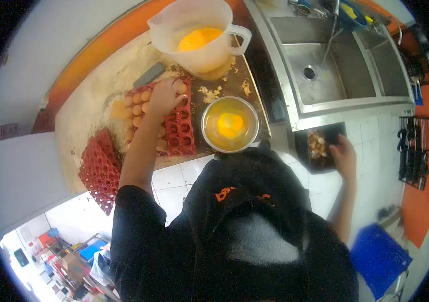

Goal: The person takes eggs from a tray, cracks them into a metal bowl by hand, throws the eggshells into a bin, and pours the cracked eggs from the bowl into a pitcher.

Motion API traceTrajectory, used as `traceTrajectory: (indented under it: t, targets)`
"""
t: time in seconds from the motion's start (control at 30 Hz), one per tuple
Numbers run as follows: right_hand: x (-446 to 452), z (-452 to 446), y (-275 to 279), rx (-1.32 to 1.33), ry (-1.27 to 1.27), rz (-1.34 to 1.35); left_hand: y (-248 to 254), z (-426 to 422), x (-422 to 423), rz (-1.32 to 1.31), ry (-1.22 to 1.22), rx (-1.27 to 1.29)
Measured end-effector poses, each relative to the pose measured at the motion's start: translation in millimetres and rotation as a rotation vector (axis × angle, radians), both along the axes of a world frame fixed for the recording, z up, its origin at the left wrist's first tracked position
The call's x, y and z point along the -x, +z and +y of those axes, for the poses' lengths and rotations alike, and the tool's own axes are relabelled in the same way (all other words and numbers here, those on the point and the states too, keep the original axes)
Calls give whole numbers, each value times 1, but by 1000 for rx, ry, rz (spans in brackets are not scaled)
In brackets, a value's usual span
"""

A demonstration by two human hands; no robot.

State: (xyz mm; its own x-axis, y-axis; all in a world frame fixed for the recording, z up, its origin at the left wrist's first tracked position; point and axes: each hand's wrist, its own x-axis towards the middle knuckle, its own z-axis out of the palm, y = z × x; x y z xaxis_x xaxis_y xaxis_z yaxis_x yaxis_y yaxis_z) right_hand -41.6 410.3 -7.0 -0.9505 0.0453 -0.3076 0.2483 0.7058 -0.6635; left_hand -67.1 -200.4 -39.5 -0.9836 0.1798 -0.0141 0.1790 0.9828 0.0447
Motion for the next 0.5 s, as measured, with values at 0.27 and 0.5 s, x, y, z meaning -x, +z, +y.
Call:
traceTrajectory:
  t: [0.27,0.5]
  targets:
    - [11,-137,-18,372,307,-91,-5,-28,14,-31,-174,-37]
    - [-2,-224,-46,333,308,-77,25,-7,-26,180,405,-641]
